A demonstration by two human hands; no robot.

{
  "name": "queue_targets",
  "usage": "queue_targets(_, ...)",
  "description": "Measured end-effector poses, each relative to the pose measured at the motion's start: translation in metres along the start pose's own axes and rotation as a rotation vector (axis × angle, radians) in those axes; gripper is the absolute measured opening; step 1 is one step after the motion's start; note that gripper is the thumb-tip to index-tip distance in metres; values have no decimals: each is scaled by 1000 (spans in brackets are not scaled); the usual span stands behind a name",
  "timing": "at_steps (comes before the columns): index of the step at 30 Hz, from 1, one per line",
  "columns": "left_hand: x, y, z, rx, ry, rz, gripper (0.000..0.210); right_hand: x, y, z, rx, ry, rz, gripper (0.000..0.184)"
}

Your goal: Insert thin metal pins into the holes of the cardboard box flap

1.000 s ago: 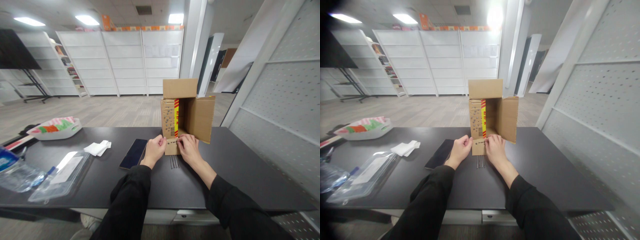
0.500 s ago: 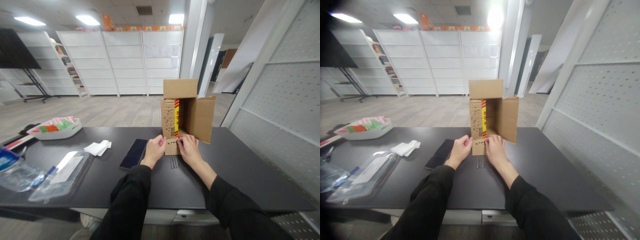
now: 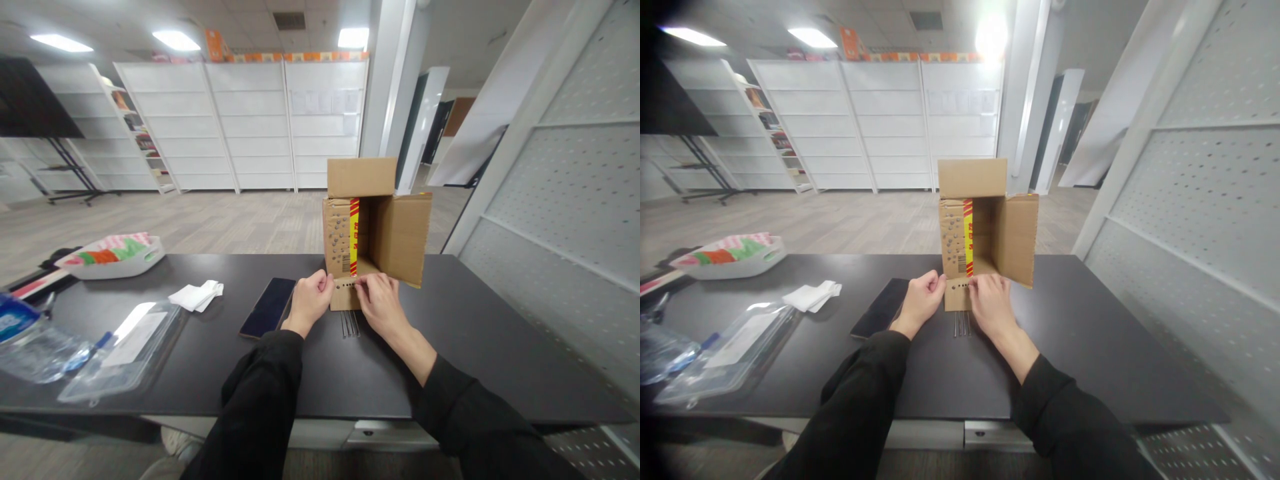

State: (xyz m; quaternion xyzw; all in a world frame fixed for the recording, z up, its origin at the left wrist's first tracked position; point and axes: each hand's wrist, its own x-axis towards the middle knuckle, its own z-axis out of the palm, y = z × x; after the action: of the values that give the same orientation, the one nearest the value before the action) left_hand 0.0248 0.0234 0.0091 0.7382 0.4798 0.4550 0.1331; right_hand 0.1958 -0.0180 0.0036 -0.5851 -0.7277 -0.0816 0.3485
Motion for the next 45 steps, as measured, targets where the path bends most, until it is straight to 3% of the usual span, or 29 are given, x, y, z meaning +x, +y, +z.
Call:
queue_targets(20, 0, -2, 2, 5, 7, 0, 39, 0, 0, -1, -55, -1, -26, 15)
queue_targets(36, 0, -3, 3, 36, -4, -24, 39, -4, -7, -19, 25, 106, -47, 15)
queue_targets(45, 0, -2, 2, 38, -15, -23, 39, -30, -4, -32, 126, 0, -137, 11)
